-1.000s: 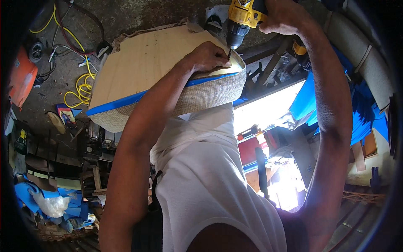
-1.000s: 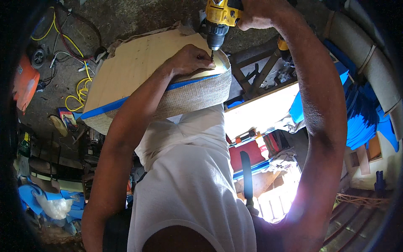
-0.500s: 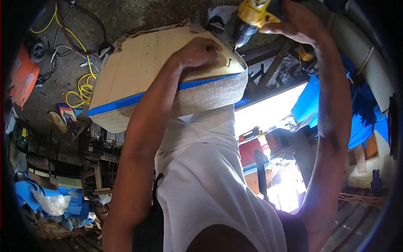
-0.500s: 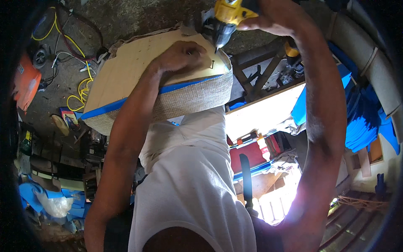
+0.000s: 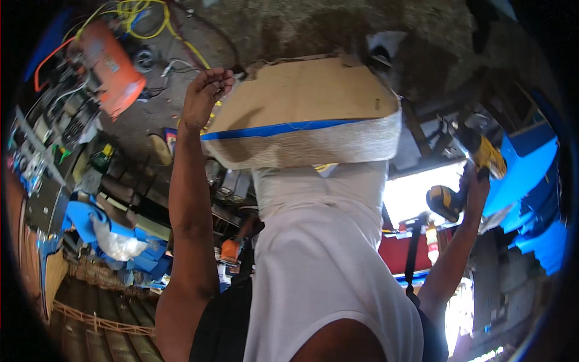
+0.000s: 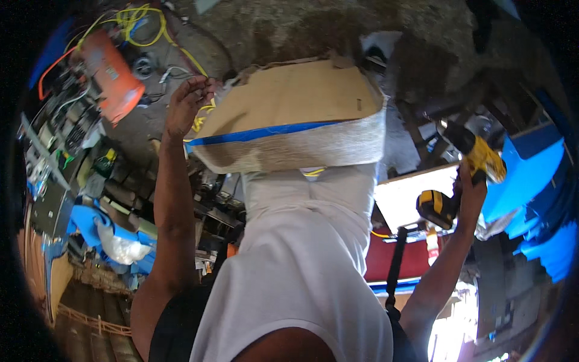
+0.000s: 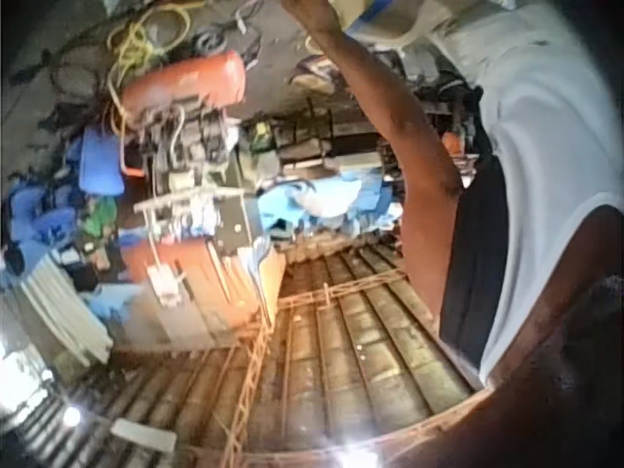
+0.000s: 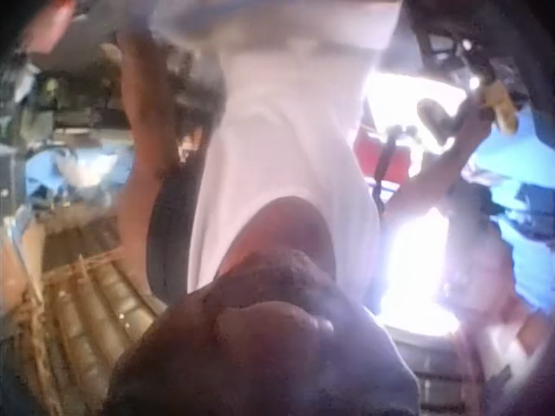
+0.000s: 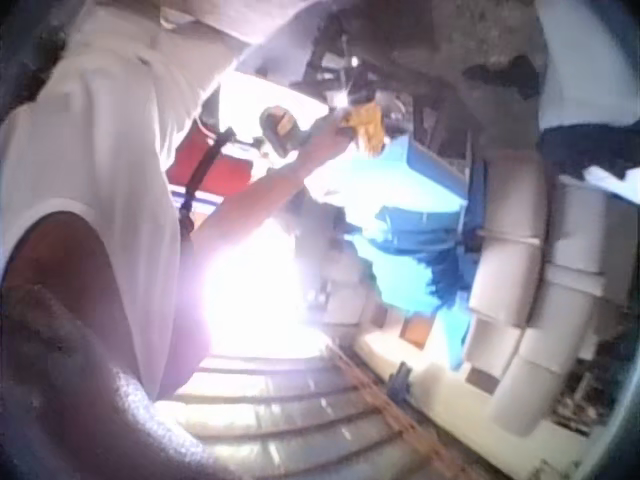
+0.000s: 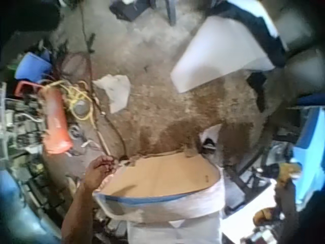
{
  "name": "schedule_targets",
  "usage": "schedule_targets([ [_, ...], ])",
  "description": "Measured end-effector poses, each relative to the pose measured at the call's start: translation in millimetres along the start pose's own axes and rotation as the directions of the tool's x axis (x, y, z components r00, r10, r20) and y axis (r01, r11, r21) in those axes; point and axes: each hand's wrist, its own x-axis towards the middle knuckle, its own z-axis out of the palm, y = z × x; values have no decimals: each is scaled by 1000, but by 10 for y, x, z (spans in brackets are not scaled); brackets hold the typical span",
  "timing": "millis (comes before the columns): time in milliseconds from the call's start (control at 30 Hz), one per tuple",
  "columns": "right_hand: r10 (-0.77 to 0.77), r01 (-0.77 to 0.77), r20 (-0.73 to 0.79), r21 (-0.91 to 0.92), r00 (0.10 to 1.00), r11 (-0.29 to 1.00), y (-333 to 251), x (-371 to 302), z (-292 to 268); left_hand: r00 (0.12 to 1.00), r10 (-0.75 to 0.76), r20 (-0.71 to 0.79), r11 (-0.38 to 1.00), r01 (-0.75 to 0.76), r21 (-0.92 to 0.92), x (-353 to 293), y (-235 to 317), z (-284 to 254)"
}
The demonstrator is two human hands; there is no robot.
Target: Applying foam and fabric to a furniture frame using upholstery tools like a stapler, hammer, and drill.
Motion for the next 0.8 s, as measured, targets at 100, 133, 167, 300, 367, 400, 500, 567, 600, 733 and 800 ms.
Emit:
schedule_targets([
  [100,-86,86,22,-6,996,996,-91,-211,275,996,28,-88,1000,-29,-5,-221,138,-293],
  [133,-95,95,31,-8,995,995,-254,-288,445,993,42,-111,999,-42,-3,-289,156,-345],
  [167,-187,190,104,-21,977,981,-501,-371,740,988,84,-129,996,-86,-7,-385,140,-400],
  [300,-353,437,397,-146,848,887,-1046,-543,1558,948,0,-319,982,-61,-180,-775,-415,-500],
  [367,-225,380,476,-259,850,888,-1343,-816,1961,949,-34,-312,966,-49,-253,-1072,-709,-666],
  [400,-194,382,472,-343,860,858,-1443,-933,2112,956,-72,-284,951,-19,-307,-1201,-836,-744],
  [500,-299,442,633,-77,714,894,-1412,-1043,2449,941,-68,-332,901,-85,-426,-1478,-971,-724],
  [567,-347,495,651,-52,676,867,-1517,-1260,2630,943,-45,-330,881,-119,-459,-1537,-927,-696],
  [600,-317,507,689,-86,652,857,-1538,-1319,2687,951,-15,-309,871,-139,-470,-1562,-922,-718],
  [733,-240,546,734,-206,635,812,-1555,-1406,2783,964,124,-236,839,-229,-494,-1662,-814,-730],
  [800,-226,570,713,-287,663,770,-1601,-1441,2784,965,167,-201,844,-245,-477,-1682,-743,-685],
])
